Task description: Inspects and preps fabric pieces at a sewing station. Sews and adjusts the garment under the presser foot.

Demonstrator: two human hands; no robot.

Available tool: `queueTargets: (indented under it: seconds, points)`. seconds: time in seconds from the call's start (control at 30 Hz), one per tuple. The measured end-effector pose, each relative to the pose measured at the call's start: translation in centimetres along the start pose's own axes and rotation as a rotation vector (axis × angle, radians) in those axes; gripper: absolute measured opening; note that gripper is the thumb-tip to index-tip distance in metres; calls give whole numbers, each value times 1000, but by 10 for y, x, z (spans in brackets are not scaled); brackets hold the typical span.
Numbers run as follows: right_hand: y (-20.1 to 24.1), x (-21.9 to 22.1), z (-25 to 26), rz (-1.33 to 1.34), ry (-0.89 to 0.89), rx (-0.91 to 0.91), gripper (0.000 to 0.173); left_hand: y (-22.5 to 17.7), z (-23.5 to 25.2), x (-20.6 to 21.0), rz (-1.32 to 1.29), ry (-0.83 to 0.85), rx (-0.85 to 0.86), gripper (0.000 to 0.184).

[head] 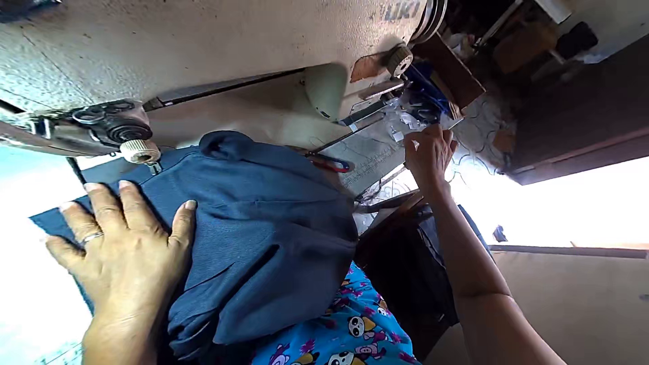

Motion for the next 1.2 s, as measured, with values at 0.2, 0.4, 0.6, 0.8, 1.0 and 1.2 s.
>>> queueTargets:
  seconds: [0.2,0.4,0.6,0.8,1.0,1.2]
  points:
    - [6,18,17,-86,148,54,26,1,0,1,-23,-23,-8,98]
    - [5,2,4,287,115,83,29,-8,0,-5,-43,-35,8,96]
    - [72,-47,-25,876,399,6,14,-15,-5,-31,-284,-65,54,77]
    - [158,-50,-48,1174,652,-251,14,-38,-39,-56,-753,-256,196,37]
    - [216,-38,-80,1094,614,-560,10,-80,-60,-68,-1602,-38,-90,48]
    - [210,-45,-92,1010,344,-723,15,-61,-78,-68,-1545,-262,-72,17]
Point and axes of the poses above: each hand's wrist, its own z-axis towards the middle knuckle, its own x-axis out of the palm, y = z × x, the point moved 1 cm from there along z, towards the middle knuckle, and after that the axes turned 6 degrees about -y, right-handed, at the moved point
